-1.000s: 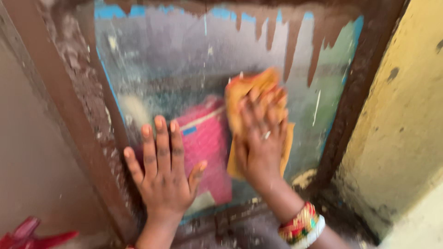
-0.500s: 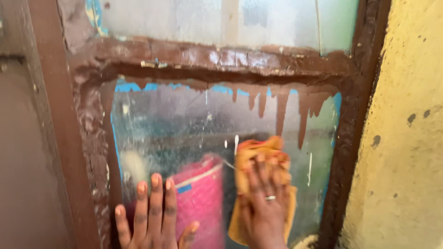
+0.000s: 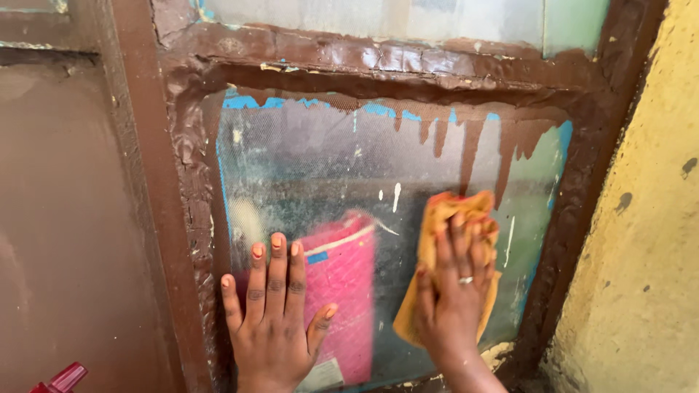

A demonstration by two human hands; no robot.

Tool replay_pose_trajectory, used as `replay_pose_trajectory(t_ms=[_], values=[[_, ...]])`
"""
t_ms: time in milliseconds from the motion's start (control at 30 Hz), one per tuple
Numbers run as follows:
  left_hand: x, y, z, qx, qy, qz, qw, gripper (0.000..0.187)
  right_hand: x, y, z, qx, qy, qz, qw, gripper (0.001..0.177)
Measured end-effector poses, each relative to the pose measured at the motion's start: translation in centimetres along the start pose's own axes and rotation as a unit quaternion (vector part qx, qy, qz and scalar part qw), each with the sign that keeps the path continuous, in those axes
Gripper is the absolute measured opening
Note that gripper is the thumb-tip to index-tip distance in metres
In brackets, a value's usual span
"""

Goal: The person cleans a window pane by spraying liquid from a bottle and wiping the glass with a cloth and their hand.

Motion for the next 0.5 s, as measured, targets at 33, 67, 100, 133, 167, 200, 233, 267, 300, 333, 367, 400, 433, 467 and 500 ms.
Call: replay_pose_trajectory(t_ms=[33,67,100,133,167,200,233,267,300,333,367,400,433,467,500], values=[[0.0,0.1,-0.2,-0.001,-0.003,0.001,1.0,0.077,-0.3,-0.3,0.4,-0.015,0.025,0.011,1.0,0.055],[0.0,0.2,-0.2,-0.003,-0.005,0.002,1.0,0.077,0.0,-0.3,0.4,-0.019,0.024,0.009,0.999,0.055],[0.1,0.2,-0.3,-0.006,-0.004,0.001,1.0,0.077,0.3,-0.3,0.1,-0.026,0.038,0.019,0.999,0.057],[0.1,0.4,-0.2,-0.011,-0.003,0.005,1.0,0.077,0.6,-0.2,0.1,-0.036,0.049,0.029,0.998,0.058],[0.1,0.6,-0.2,-0.015,-0.001,0.009,1.0,0.077,1.2,-0.1,-0.6,-0.043,0.045,0.028,0.998,0.058],[0.1,0.9,0.2,-0.035,-0.001,0.008,0.999,0.077,2.0,0.1,-1.1,-0.031,-0.008,0.011,0.999,0.057],[0.2,0.9,0.5,-0.056,0.001,0.006,0.998,0.076,2.2,0.5,-0.8,-0.018,-0.061,-0.004,0.998,0.056],[0.1,0.1,-0.3,-0.051,0.0,0.006,0.999,0.076,2.0,0.5,-0.8,-0.012,-0.061,-0.003,0.998,0.056],[0.1,0.2,-0.2,-0.046,-0.003,0.007,0.999,0.076,1.7,0.7,-0.6,0.007,-0.067,-0.005,0.998,0.055],[0.2,0.5,-0.1,-0.035,-0.002,0.007,0.999,0.076,1.4,0.7,-1.0,0.03,-0.067,-0.009,0.997,0.055],[0.2,0.4,-0.3,-0.024,-0.001,0.007,1.0,0.076,0.9,0.3,-1.3,0.039,-0.061,-0.01,0.997,0.055],[0.1,0.4,-0.3,-0.024,-0.003,0.007,1.0,0.076,0.1,-0.1,-0.7,0.024,-0.05,0.004,0.998,0.056],[0.0,0.3,-0.2,-0.027,-0.003,-0.001,1.0,0.077,-0.5,-0.5,-0.3,0.009,-0.039,0.018,0.999,0.057],[0.1,0.2,0.0,-0.031,-0.002,-0.005,1.0,0.077,-0.4,-0.4,0.0,0.008,-0.039,0.02,0.999,0.057],[0.2,0.1,0.0,-0.032,-0.002,-0.003,0.999,0.077,-0.9,-0.4,0.4,-0.008,0.013,0.006,1.0,0.056]])
Point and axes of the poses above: each hand's wrist, its own z-axis away from the middle knuckle, its own y-axis out of the back of the hand, x = y × z, the point moved 5 cm from there along -z, towards the middle knuckle, and after that the axes turned 8 degrees about -y, right-handed, at the moved point
